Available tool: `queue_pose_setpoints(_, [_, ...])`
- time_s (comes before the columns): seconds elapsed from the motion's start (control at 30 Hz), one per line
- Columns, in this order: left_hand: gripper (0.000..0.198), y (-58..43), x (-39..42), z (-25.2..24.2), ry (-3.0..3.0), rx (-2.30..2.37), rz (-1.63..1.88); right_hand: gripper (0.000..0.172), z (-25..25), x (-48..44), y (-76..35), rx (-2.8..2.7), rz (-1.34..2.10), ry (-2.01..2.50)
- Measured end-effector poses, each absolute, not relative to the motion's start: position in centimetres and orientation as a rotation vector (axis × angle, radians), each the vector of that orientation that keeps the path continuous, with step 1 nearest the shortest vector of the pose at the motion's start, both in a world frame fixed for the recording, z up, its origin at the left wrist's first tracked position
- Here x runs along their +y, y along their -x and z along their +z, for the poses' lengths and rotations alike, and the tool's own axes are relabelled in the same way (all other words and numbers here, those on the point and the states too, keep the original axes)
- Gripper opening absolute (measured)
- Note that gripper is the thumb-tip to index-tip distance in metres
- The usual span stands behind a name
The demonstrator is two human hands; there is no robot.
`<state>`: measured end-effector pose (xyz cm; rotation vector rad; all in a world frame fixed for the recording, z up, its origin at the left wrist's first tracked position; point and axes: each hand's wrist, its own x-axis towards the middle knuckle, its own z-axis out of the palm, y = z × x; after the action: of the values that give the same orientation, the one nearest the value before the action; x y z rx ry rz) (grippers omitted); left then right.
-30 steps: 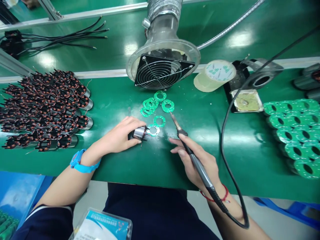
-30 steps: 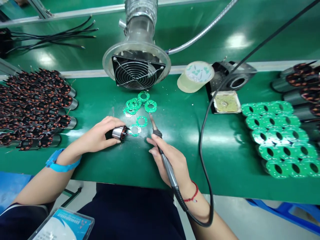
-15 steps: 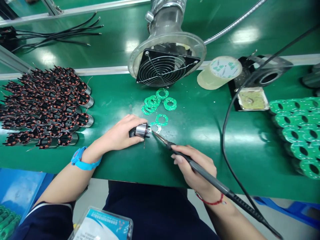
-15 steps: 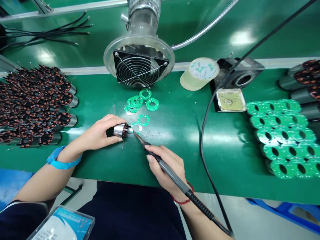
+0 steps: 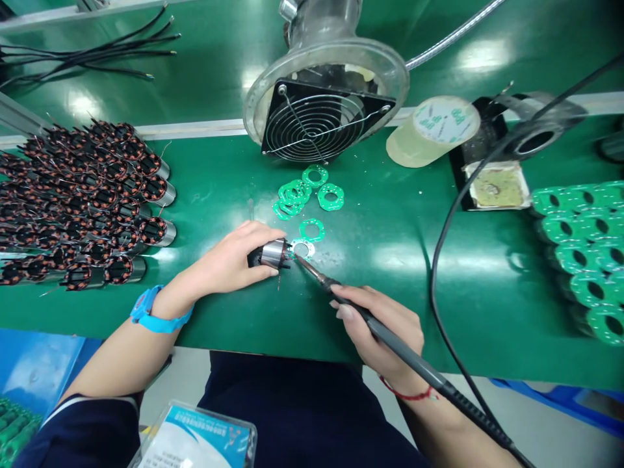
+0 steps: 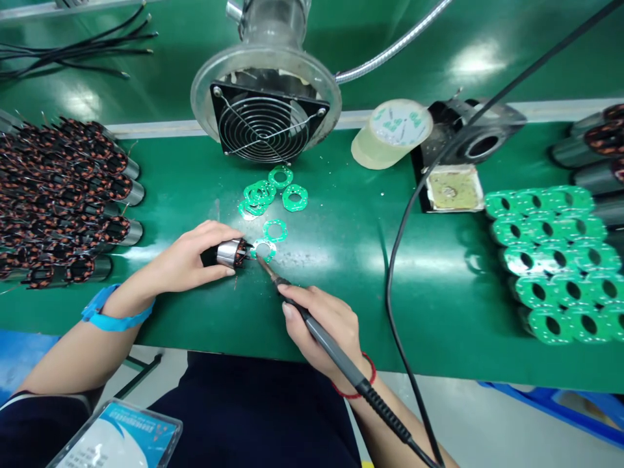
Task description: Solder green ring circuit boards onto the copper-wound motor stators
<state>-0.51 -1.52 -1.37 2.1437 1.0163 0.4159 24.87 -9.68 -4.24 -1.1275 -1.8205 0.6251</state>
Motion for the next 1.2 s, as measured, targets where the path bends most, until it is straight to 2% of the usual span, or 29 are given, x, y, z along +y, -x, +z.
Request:
queue_pose_setpoints(0.27, [0.046,0.6,-1.6,-1.4,-2.17,1.022,0.417,0.012,-3.9,-8.7,-24.5,-1.763,0.68,1.286])
queue_pose_setpoints(1.2, [0.044,0.5,-1.5,-1.5,-2.214,1.017,0.423,0.011,-3.7,-9.8,-25.3,-1.716,0.695,1.303])
